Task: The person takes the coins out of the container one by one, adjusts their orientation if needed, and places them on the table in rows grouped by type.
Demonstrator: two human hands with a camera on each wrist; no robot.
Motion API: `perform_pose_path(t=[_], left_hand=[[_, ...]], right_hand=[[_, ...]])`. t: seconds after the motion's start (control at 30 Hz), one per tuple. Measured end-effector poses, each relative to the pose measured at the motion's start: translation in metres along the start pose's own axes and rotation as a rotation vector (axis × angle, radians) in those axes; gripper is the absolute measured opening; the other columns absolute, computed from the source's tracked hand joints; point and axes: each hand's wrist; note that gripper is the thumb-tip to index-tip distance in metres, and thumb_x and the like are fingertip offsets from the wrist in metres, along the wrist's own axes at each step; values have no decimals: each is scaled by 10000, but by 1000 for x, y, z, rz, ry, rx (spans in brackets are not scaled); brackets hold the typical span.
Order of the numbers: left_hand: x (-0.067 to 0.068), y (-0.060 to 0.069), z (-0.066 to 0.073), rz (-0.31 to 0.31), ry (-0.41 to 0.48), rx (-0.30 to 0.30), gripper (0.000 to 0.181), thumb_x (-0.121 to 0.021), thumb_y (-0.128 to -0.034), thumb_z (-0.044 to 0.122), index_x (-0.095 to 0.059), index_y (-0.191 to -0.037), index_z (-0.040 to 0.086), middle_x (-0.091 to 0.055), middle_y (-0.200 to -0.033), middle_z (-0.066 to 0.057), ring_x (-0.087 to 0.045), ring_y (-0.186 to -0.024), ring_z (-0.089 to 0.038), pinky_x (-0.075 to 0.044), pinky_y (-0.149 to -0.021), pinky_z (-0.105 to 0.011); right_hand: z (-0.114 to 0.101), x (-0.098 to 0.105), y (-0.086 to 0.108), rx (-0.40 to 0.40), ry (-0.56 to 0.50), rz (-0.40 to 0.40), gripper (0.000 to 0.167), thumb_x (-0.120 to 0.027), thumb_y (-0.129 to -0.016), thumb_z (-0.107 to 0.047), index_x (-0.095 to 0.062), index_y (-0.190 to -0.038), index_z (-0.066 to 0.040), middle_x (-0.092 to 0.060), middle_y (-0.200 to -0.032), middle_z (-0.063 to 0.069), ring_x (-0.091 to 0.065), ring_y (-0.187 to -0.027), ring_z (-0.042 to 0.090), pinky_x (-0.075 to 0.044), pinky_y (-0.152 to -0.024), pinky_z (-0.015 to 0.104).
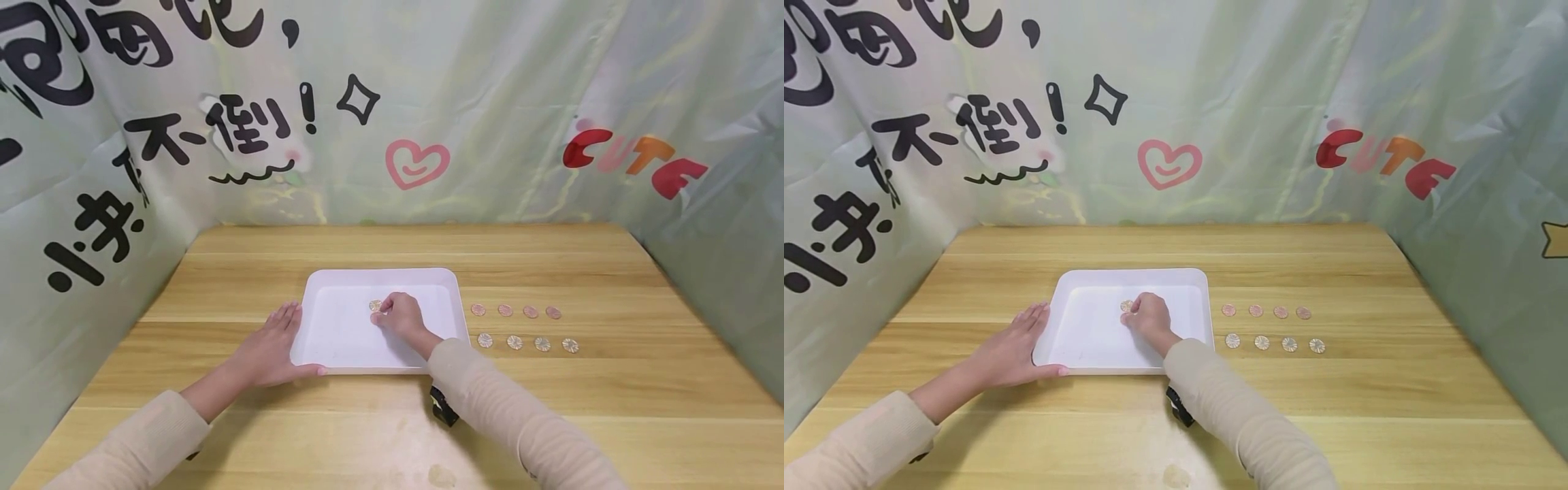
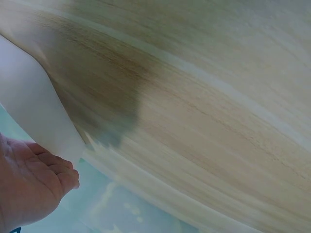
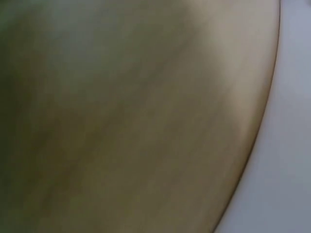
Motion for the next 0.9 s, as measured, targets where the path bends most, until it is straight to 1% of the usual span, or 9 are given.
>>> perform_pose_path(t=[0.17, 0.4, 0.5, 0.63, 0.7, 0.8, 0.9], left_hand=[[-1, 0, -1, 0, -4, 0, 1101, -619, -721, 639, -265, -1374, -173, -267, -1446, -341, -257, -1361, -445, -267, -1114, -522], [0, 0, 0, 4, -9, -1, 1100, -623, -719, 639, -269, -1374, -172, -274, -1443, -340, -263, -1359, -445, -273, -1111, -521], [1, 0, 0, 5, -11, -3, 1097, -619, -721, 639, -271, -1372, -173, -277, -1441, -341, -265, -1358, -445, -273, -1111, -521], [2, 0, 2, -1, -10, -6, 1102, -612, -722, 647, -267, -1375, -171, -274, -1442, -341, -261, -1359, -446, -273, -1109, -526], [2, 0, 2, -2, -11, -9, 1105, -610, -721, 651, -267, -1374, -172, -276, -1440, -344, -263, -1357, -449, -275, -1107, -528], [1, 0, 1, 2, -9, -13, 1104, -613, -721, 647, -271, -1369, -178, -280, -1434, -350, -266, -1353, -454, -276, -1105, -531], [1, 0, 1, 5, -7, -12, 1102, -614, -721, 646, -273, -1368, -178, -282, -1434, -350, -265, -1355, -453, -271, -1110, -529]], right_hand=[[-2, 1, 1, 13, 32, -22, 175, -746, -769, -135, -625, -785, -10, -516, -654, 16, -446, -631, 120, -363, -580, 193], [-3, 3, 0, 43, 74, -86, 156, -704, -815, -134, -615, -833, -8, -551, -719, 41, -463, -671, 134, -395, -624, 217], [-2, 5, 0, 64, 79, -98, 157, -707, -808, -108, -593, -834, -4, -543, -724, 43, -461, -678, 132, -396, -626, 209], [0, 8, 0, 45, 19, -80, 171, -722, -785, -72, -566, -794, -3, -517, -700, 35, -457, -672, 127, -380, -597, 183], [2, 9, -1, 14, -33, -69, 152, -710, -793, -63, -576, -767, 3, -519, -689, 34, -457, -670, 124, -370, -580, 171], [5, 14, -2, -20, -76, -60, 126, -680, -818, -63, -616, -741, 13, -561, -688, 45, -467, -659, 115, -365, -560, 157], [8, 19, -2, -57, -112, -59, 113, -658, -828, -55, -652, -751, 28, -611, -706, 65, -474, -637, 106, -369, -539, 150]])
Point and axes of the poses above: each hand's wrist, its own y-axis away from the middle knuckle, its own x-axis out of the back of the hand, z = x × y
